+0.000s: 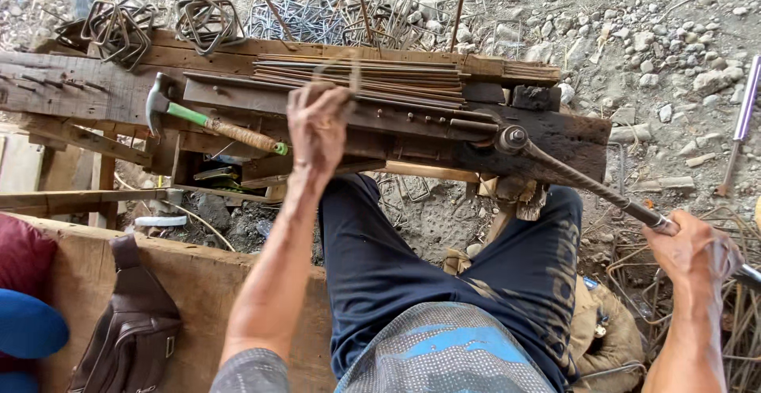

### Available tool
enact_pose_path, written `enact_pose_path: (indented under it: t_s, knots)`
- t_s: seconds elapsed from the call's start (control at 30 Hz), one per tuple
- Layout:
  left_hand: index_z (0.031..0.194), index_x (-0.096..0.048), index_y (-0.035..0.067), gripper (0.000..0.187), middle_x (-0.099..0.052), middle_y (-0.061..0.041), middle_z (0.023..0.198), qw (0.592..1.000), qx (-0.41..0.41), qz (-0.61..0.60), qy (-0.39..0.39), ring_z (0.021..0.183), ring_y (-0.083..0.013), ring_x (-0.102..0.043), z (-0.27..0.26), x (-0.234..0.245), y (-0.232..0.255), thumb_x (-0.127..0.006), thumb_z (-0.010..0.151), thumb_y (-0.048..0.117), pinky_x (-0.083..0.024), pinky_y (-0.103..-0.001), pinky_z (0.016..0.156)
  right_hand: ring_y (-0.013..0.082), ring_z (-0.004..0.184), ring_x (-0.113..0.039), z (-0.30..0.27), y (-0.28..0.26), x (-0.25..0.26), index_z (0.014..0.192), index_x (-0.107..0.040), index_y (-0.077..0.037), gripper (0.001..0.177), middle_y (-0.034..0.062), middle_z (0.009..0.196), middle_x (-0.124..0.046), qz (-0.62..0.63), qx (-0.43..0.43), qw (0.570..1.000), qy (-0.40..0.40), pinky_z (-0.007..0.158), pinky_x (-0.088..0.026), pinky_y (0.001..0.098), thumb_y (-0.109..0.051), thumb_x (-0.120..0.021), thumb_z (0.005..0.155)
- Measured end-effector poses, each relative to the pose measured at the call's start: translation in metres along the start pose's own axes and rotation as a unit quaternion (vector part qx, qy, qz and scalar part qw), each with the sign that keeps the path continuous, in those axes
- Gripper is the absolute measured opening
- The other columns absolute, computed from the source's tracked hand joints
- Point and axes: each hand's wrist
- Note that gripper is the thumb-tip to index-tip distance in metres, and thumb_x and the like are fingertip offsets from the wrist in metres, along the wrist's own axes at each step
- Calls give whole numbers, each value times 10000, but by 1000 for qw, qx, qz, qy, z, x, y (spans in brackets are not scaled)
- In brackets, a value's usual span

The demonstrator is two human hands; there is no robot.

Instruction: The person sits on the ground and uses a manual bending machine to shape metal rods. They insert the rods into the machine, turn the crank to bend them, and then remove the finished pieces.

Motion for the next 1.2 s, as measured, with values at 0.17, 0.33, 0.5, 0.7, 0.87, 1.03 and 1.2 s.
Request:
enact_pose_path:
  t_s: [0.17, 0.33, 0.5, 0.7, 0.87, 1.03, 1.2]
  knots:
    - [1017, -792, 173, 95, -714, -25, 1090, 970, -70, 234, 0, 1017, -230, -499, 61, 43, -56, -783, 951, 241, -349, -389, 787, 176, 660, -595, 11, 10, -14, 772, -558, -254, 548, -47, 672, -591, -12, 14, 1000, 3, 694, -445, 329, -728, -537, 1047]
    - [1245, -632, 145, 314, -541, -122, 1289, 955, 4, 294, -50, 1124, -302, -457, 99, 48, -128, -754, 958, 183, -459, -429, 877, 176, 651, -619, 7, 4, -1, 772, -581, -232, 527, -27, 662, -630, -27, 9, 999, -14, 646, -436, 306, -710, -586, 993]
    - [1226, -613, -1, 242, -508, -154, 1166, 962, 32, 262, -62, 991, -311, -530, 88, 51, -135, -619, 991, 56, -520, -457, 814, 317, 894, -755, 0, -11, 22, 999, -752, -314, 384, 77, 898, -804, -25, -21, 998, -45, 745, -527, 412, -668, -621, 925]
    - [1081, -773, 90, 157, -628, -101, 1061, 958, 65, 268, -80, 882, -255, -517, 93, 50, -160, -703, 944, 119, -458, -397, 766, 244, 727, -665, 3, -10, 20, 759, -608, -220, 500, 36, 706, -691, -23, -7, 999, -24, 654, -456, 340, -669, -623, 979]
    - [1126, -776, 97, 223, -686, -81, 1092, 942, 78, 310, -98, 957, -284, -621, 93, 45, -162, -689, 927, 142, -377, -464, 924, 193, 662, -640, 9, 1, 2, 769, -605, -246, 511, -19, 699, -682, -14, 7, 1000, -6, 634, -446, 319, -711, -600, 980]
    - [1075, -742, 79, 131, -606, -160, 1156, 951, 15, 298, -81, 1055, -338, -536, 85, 33, -120, -692, 990, 165, -375, -545, 939, 296, 704, -685, -5, -21, 37, 834, -677, -255, 472, 62, 722, -723, 15, -7, 1000, -21, 718, -464, 377, -680, -551, 998]
    - [1286, -654, -15, 358, -615, -199, 1266, 951, -95, 224, -190, 1174, -352, -524, 81, -9, -53, -687, 984, 175, -378, -537, 976, 233, 580, -607, -2, -18, 33, 745, -619, -234, 518, 29, 602, -634, 37, -5, 999, -6, 624, -411, 334, -631, -515, 1060]
Point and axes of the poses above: each hand's wrist, its own z-axis towards the middle knuckle, its own x-axis out of the back of the hand, y = z × x
